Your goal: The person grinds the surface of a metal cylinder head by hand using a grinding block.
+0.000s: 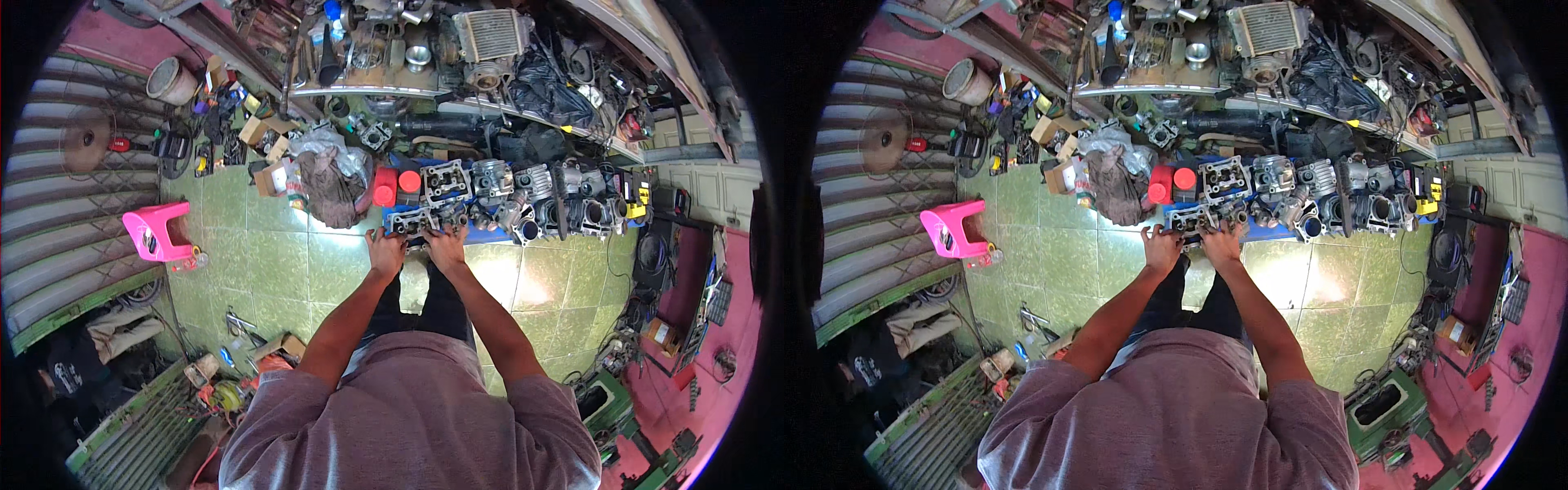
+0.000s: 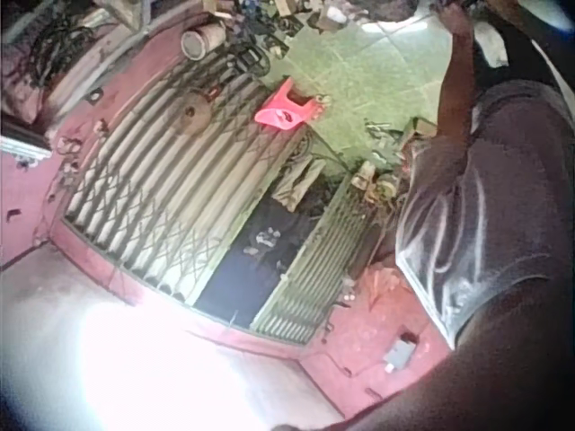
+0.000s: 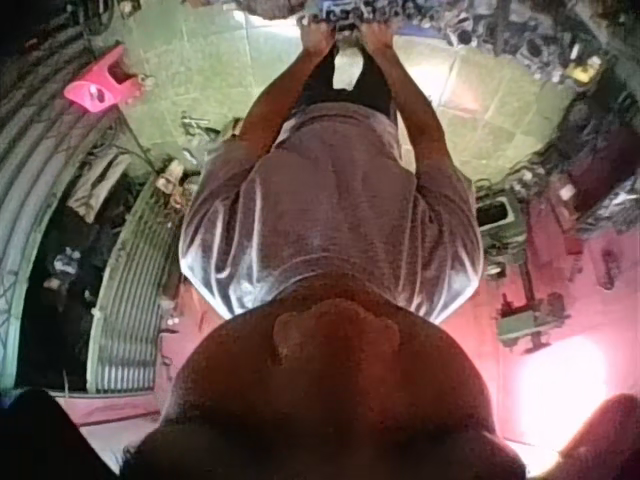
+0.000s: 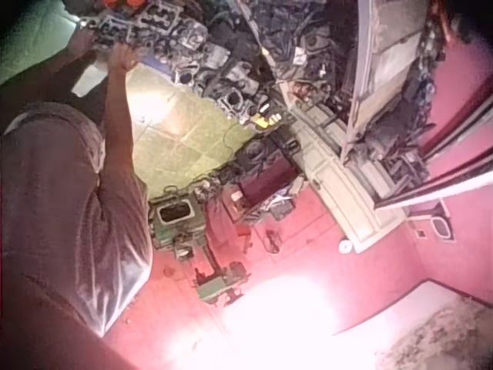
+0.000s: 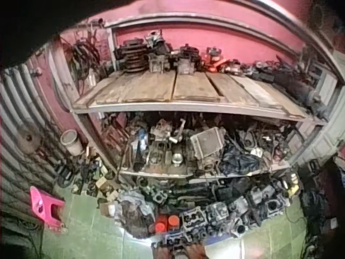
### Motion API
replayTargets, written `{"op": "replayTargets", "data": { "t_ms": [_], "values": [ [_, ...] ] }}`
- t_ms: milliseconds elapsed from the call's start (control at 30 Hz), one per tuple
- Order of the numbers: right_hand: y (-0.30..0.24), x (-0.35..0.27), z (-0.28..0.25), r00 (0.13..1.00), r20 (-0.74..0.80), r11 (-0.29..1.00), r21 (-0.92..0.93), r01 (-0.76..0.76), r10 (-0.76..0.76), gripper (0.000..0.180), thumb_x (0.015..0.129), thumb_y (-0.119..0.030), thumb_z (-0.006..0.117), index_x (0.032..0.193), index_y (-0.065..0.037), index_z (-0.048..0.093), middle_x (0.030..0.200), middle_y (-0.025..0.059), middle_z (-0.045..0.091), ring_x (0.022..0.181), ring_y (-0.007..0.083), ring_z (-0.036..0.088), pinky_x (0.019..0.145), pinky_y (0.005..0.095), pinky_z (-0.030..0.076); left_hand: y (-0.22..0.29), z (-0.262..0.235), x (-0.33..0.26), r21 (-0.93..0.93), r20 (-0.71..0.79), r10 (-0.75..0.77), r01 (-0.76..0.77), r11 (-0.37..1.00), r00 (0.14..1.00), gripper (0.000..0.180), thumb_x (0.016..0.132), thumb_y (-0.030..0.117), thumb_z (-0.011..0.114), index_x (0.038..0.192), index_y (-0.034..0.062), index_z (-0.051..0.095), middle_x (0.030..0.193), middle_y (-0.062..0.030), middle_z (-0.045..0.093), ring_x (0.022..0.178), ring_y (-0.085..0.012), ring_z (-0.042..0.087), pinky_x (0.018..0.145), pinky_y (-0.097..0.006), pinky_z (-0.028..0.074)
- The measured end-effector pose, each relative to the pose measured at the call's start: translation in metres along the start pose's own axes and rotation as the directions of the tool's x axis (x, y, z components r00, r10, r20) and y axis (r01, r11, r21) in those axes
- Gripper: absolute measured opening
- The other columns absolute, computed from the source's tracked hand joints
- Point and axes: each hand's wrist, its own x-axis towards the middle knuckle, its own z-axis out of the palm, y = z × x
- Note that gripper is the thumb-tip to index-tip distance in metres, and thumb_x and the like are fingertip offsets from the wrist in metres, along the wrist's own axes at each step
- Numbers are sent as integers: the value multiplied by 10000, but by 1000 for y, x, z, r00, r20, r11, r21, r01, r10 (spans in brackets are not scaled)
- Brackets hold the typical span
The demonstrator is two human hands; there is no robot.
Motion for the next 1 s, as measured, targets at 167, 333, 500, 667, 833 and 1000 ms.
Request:
{"op": "replayTargets", "data": {
  "t_ms": [167, 333, 500, 667, 833, 1000],
  "values": [
    [8, 9, 3, 998, 35, 998, 30, 58, -59, 543, 824, -379, 760, 1345, -274, 653, 1188, -3, 725, 1229, 265, 546, 1094, 656, 240, 2, 18, -3, -13, -57, -89, 89, 996, 994, 189, 805, 277, 778, 963, 173, 771, 979, -35, 742, 1114, -246, 603, 1037, -581, 320],
    [13, 13, 10, 987, -9, 984, -83, 160, -162, 560, 816, -376, 753, 1350, -243, 646, 1219, -36, 706, 1232, 254, 511, 1025, 620, 298, -2, 27, -1, -24, -43, -134, 133, 991, 990, 196, 808, 282, 778, 975, 180, 769, 992, -32, 741, 1135, -261, 597, 1034, -598, 316],
    [19, 17, 19, 981, -11, 980, -46, 195, -195, 558, 795, -349, 763, 1332, -243, 657, 1204, -36, 718, 1186, 262, 551, 1019, 597, 310, -3, 30, 1, -33, -12, -92, 92, 995, 996, 206, 813, 298, 774, 988, 190, 774, 997, -18, 738, 1133, -252, 593, 1048, -590, 299],
    [22, 20, 39, 974, -67, 975, -59, 213, -217, 484, 865, -310, 705, 1342, -244, 654, 1180, -21, 730, 1176, 254, 554, 1033, 587, 307, -4, 36, 2, -56, -86, -61, 56, 997, 994, 191, 803, 299, 783, 955, 183, 778, 971, -3, 740, 1137, -242, 588, 1043, -579, 296],
    [17, 21, 45, 976, -76, 979, -48, 200, -203, 500, 853, -346, 736, 1330, -221, 657, 1190, -11, 707, 1179, 240, 534, 1031, 566, 312, -5, 36, 0, -60, -122, -80, 73, 996, 989, 258, 773, 306, 811, 977, 162, 746, 1012, -8, 715, 1128, -235, 584, 1021, -563, 313],
    [16, 18, 36, 974, -163, 979, 104, 173, -155, 539, 763, -287, 799, 1268, -154, 667, 1248, 5, 593, 1204, 242, 501, 986, 567, 345, -1, 28, 3, -81, -87, -145, 138, 987, 986, 482, 725, 320, 857, 1133, 150, 666, 1139, -33, 637, 1140, -242, 567, 1003, -548, 326]
  ]
}}
